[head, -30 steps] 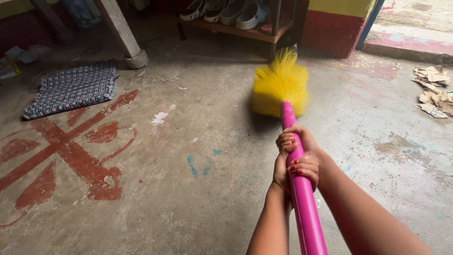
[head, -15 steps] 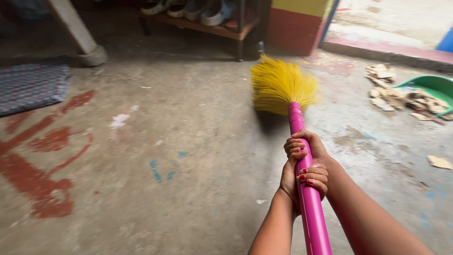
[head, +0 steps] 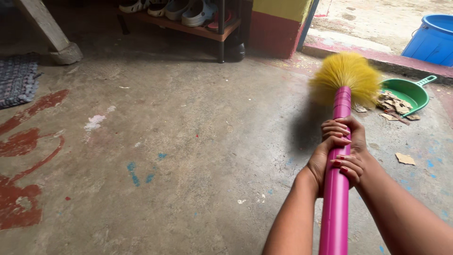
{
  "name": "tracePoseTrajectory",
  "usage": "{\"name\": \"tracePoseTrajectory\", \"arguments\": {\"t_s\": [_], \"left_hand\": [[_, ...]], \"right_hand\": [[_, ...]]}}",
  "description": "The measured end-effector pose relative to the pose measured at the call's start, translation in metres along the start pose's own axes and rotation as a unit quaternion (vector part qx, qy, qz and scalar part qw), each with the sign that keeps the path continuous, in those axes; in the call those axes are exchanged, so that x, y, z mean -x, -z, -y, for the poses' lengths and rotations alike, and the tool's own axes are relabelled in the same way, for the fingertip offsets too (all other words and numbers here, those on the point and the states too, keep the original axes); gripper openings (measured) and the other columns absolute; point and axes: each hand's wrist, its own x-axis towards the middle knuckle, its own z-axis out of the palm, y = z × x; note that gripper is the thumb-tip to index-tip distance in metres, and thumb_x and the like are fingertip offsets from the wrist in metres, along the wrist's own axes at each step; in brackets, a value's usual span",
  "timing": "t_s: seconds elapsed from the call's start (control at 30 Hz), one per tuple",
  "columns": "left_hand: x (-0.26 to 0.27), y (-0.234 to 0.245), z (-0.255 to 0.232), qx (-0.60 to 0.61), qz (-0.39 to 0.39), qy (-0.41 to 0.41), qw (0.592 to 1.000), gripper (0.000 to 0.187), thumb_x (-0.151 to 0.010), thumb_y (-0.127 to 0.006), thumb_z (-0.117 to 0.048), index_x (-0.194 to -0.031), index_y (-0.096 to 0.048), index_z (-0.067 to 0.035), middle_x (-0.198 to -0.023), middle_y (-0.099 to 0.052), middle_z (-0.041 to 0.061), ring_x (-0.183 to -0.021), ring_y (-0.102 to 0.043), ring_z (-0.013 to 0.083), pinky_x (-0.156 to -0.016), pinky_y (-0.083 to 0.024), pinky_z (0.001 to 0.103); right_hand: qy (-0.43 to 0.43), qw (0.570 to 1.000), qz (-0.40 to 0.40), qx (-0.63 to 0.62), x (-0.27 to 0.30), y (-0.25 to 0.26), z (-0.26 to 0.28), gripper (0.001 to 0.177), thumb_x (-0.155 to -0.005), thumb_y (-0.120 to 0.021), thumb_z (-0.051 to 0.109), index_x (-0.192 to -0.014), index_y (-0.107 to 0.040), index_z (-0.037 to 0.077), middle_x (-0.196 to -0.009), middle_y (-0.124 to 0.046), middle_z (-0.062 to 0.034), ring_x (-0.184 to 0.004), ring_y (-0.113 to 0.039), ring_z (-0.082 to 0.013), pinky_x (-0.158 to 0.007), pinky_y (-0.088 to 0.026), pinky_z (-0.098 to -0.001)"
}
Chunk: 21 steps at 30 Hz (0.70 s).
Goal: The person sweeps debris across a concrete floor using a broom, moving it toward a green dustpan.
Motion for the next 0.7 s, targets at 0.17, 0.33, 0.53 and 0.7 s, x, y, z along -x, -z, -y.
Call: {"name": "tracePoseTrajectory", "arguments": {"t_s": [0.17,0.33,0.53,0.7], "left_hand": [[0.051,-0.018,-0.064,0.171,0.051,0.292,0.940,0.031,-0.089,-0.074,-0.018,-0.074,-0.047,-0.017,-0.058,-0.044,-0.009,-0.046,-0.041,0.0006,-0.048,-0.040,0.017],[0.116,-0.036,-0.121,0.129,0.023,0.205,0.970,0.033,-0.087,-0.076,-0.023,-0.079,-0.047,-0.011,-0.059,-0.040,-0.010,-0.046,-0.041,-0.0009,-0.048,-0.037,0.016],[0.179,-0.021,-0.169,0.218,0.042,0.165,0.961,0.036,-0.090,-0.076,-0.023,-0.077,-0.045,-0.012,-0.059,-0.038,-0.010,-0.046,-0.038,0.0005,-0.051,-0.036,0.017],[0.198,0.010,-0.179,0.274,0.050,0.152,0.948,0.035,-0.092,-0.073,-0.022,-0.075,-0.044,-0.014,-0.058,-0.037,-0.011,-0.047,-0.038,0.0000,-0.052,-0.036,0.016]], "right_hand": [[-0.017,0.999,0.026,0.012,-0.048,-0.023,-0.056,0.016,-0.091,-0.059,0.008,-0.084,-0.045,0.009,-0.064,-0.046,0.0052,-0.051,-0.044,-0.0024,-0.048,-0.044,-0.0171],[-0.089,0.996,0.025,-0.009,-0.098,-0.043,-0.139,0.017,-0.091,-0.060,0.008,-0.083,-0.045,0.009,-0.064,-0.046,0.0044,-0.049,-0.044,-0.0026,-0.046,-0.043,-0.0172],[-0.214,0.976,-0.021,-0.025,-0.150,-0.036,-0.224,0.025,-0.089,-0.061,0.011,-0.071,-0.044,0.014,-0.058,-0.045,0.0051,-0.046,-0.042,-0.0040,-0.042,-0.040,-0.0169],[-0.287,0.952,-0.093,-0.042,-0.165,-0.005,-0.252,0.029,-0.088,-0.061,0.010,-0.066,-0.044,0.015,-0.057,-0.045,0.0046,-0.045,-0.042,-0.0043,-0.040,-0.040,-0.0173]]}}
